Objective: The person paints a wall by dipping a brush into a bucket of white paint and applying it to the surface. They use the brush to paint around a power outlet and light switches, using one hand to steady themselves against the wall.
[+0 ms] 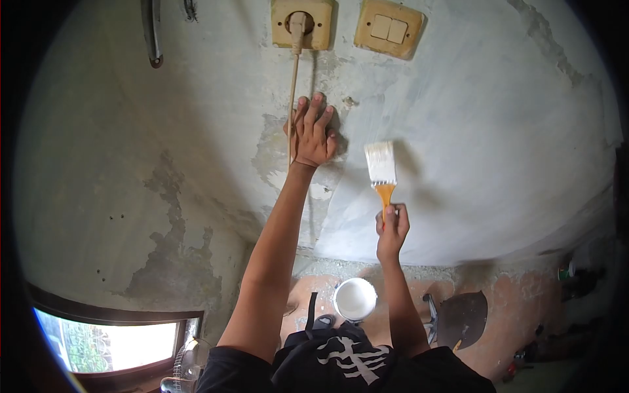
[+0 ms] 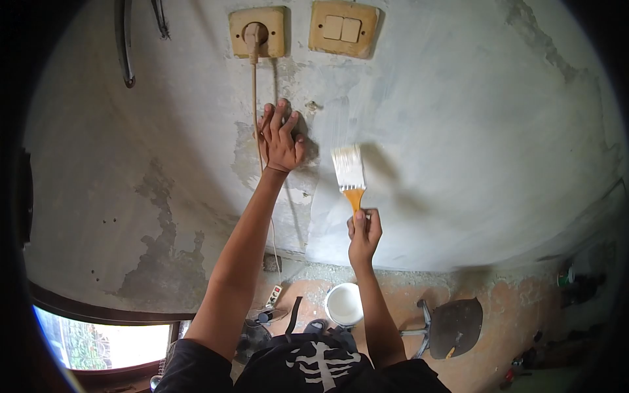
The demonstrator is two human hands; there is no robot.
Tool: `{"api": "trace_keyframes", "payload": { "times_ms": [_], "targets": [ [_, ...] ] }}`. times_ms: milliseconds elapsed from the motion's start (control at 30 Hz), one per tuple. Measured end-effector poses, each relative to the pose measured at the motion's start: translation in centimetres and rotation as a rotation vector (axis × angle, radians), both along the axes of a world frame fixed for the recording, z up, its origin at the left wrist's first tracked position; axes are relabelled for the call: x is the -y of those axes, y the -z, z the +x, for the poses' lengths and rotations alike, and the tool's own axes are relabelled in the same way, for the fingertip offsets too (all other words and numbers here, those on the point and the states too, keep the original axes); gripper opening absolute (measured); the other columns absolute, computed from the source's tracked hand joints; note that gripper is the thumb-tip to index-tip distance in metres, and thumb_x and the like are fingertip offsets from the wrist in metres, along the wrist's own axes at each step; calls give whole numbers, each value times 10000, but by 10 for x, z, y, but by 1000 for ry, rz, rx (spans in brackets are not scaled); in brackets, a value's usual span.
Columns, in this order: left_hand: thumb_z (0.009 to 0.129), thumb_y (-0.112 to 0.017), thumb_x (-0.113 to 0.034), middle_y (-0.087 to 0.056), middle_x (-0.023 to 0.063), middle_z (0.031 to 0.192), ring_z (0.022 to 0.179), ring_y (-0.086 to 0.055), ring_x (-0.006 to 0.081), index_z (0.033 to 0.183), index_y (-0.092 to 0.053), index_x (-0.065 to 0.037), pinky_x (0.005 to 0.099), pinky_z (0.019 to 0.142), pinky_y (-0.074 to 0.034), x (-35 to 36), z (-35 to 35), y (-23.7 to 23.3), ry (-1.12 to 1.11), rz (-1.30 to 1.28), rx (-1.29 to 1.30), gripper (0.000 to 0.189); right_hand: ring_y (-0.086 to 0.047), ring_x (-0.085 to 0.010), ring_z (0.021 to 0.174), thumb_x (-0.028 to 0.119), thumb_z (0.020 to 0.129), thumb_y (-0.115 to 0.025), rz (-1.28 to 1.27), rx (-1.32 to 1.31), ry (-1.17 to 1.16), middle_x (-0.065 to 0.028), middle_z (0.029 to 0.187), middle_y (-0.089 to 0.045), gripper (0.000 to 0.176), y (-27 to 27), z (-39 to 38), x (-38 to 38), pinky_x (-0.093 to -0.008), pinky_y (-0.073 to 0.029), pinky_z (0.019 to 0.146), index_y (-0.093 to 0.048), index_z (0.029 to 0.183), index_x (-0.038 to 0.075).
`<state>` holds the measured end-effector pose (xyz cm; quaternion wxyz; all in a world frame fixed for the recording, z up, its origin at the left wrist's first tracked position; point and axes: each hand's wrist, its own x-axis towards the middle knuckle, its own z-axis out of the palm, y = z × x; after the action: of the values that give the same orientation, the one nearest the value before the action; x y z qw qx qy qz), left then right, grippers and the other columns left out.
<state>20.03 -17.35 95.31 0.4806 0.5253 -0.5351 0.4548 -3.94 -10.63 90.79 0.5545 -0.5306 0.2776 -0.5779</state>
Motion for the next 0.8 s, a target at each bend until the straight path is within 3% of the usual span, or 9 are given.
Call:
{"api": "trace_keyframes", "payload": {
  "times_ms": [33,167,500,567,733,800],
  "targets": [
    [898,-355,-343,-404,136,1403,1322,-315,328,1244,-493,-108,433,1087,-166,0,1,0,-5,17,25,441,-338,-24,507,207,970,-477,-35,27,-5,36,584,-398,195,-9,2,6,-181,-239,444,-442,851,57],
    [900,-352,-343,-395,136,1409,1322,-313,327,1245,-488,-107,450,1077,-171,2,0,0,-19,-2,31,439,-324,-30,506,193,970,-479,-55,-21,7,40,583,-386,194,-19,21,22,-190,-261,451,-431,843,54],
    [895,-356,-358,-386,132,1416,1327,-302,327,1252,-478,-121,451,1075,-165,4,2,2,-13,3,27,445,-330,-31,530,242,967,-486,280,-86,-85,46,604,-368,232,118,31,-12,-203,-261,464,-456,831,57],
    [897,-354,-361,-388,133,1413,1326,-303,328,1248,-480,-121,449,1074,-168,4,1,4,-20,12,26,443,-327,-33,538,236,957,-510,225,-122,-32,48,611,-365,232,128,25,-19,-203,-260,471,-452,825,55],
    [902,-354,-369,-394,136,1405,1323,-308,332,1231,-488,-121,446,1072,-176,1,0,2,-12,23,23,433,-323,-31,547,187,950,-515,-61,-203,81,48,617,-401,209,101,25,-9,-213,-271,483,-456,820,33],
    [902,-360,-366,-398,137,1402,1321,-308,337,1218,-495,-121,449,1073,-173,2,0,0,-13,0,20,423,-336,-52,531,162,942,-517,-67,-254,100,16,587,-417,195,88,34,4,-232,-291,481,-453,826,18]
  ]
}}
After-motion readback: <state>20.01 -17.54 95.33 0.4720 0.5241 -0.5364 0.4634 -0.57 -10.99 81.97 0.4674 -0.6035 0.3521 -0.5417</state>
